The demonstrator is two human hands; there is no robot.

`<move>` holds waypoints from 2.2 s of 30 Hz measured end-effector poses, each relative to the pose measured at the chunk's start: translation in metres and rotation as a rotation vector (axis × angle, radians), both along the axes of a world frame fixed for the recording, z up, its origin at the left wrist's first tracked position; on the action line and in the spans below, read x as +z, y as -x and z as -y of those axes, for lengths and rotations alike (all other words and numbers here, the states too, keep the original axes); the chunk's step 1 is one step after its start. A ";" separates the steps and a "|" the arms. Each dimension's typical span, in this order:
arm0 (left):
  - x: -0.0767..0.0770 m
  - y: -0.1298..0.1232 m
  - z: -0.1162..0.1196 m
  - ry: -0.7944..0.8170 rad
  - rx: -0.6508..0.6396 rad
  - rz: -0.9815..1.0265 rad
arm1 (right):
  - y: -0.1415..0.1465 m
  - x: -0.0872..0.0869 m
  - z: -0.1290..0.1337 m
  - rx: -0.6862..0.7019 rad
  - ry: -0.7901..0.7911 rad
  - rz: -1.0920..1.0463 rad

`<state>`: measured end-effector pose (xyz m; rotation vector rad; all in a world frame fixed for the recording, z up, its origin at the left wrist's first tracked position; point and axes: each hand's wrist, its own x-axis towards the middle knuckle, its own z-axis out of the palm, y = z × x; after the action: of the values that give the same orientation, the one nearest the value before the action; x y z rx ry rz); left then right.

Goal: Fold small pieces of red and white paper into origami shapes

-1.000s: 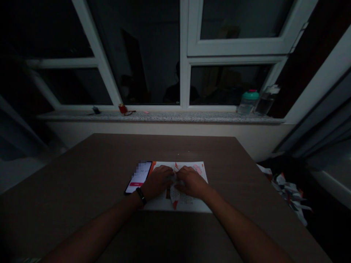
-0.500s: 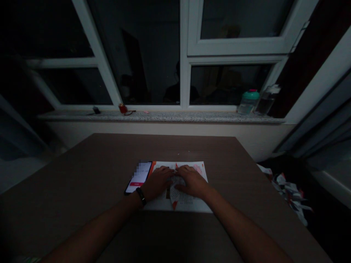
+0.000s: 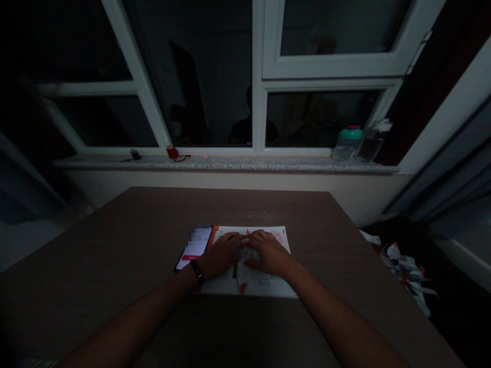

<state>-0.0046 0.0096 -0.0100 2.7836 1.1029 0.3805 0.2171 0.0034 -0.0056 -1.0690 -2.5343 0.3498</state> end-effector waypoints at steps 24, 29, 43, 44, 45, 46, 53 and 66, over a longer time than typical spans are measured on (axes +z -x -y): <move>0.000 0.003 -0.003 -0.006 0.024 -0.061 | 0.000 -0.004 0.000 -0.058 0.020 -0.023; -0.004 0.002 -0.001 0.005 0.056 -0.041 | -0.001 -0.004 0.000 -0.060 0.018 -0.011; -0.007 0.003 -0.011 0.145 0.078 0.073 | 0.000 -0.013 -0.008 -0.060 0.060 -0.053; -0.008 0.003 -0.011 0.140 0.083 0.078 | 0.000 -0.014 -0.008 -0.068 0.058 -0.055; -0.009 0.003 -0.011 0.130 0.083 0.079 | 0.000 -0.015 -0.008 -0.073 0.053 -0.055; -0.010 0.003 -0.010 0.113 0.077 0.077 | 0.000 -0.015 -0.008 -0.072 0.043 -0.053; 0.001 0.003 -0.001 -0.036 0.051 0.030 | 0.000 -0.014 -0.005 -0.069 -0.085 -0.001; 0.013 0.001 0.006 0.003 0.061 -0.021 | 0.003 -0.011 -0.002 -0.117 -0.103 0.031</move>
<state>-0.0057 0.0034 0.0035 2.7625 1.1946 0.3561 0.2144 0.0058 -0.0161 -1.1840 -2.4733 0.1708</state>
